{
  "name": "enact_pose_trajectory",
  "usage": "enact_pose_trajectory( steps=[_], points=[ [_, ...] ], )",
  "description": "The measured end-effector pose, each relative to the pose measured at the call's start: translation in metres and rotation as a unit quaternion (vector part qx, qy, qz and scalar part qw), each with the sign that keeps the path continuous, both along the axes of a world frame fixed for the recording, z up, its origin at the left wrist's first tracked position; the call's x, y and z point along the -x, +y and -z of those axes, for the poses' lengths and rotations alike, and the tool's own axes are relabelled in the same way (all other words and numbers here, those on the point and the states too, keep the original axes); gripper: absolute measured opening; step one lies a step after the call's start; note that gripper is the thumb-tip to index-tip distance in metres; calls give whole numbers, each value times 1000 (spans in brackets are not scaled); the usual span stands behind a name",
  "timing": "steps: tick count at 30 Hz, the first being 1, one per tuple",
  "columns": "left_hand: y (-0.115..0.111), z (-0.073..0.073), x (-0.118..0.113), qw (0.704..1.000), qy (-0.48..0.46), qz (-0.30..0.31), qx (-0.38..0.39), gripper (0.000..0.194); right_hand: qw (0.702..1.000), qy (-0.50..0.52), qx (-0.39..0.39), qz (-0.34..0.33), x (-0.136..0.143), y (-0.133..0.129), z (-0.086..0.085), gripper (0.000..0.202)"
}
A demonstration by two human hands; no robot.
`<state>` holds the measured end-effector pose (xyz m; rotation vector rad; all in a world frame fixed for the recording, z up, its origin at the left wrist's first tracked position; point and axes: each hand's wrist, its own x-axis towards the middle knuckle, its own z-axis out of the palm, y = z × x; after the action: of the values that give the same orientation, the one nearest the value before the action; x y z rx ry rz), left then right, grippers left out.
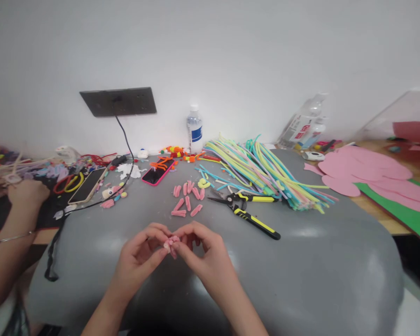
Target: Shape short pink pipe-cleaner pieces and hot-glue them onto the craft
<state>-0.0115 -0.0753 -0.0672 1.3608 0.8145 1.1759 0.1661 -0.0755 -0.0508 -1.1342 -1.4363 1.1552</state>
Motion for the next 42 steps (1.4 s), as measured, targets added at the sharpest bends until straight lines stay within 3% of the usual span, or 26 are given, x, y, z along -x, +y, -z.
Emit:
enact_pose_trajectory(
  steps=[30,38,42],
  points=[
    [1,-3,4,998,54,-19,3,6,998,-48,-23,31,10,-1,-4,11],
    [1,-3,3,994,90,-58,-18,7,999,-32,12,12,7,-1,-5,15],
    [1,-3,9,986,135,-65,-71,7,999,-43,10,13,3,0,-4,16]
  ],
)
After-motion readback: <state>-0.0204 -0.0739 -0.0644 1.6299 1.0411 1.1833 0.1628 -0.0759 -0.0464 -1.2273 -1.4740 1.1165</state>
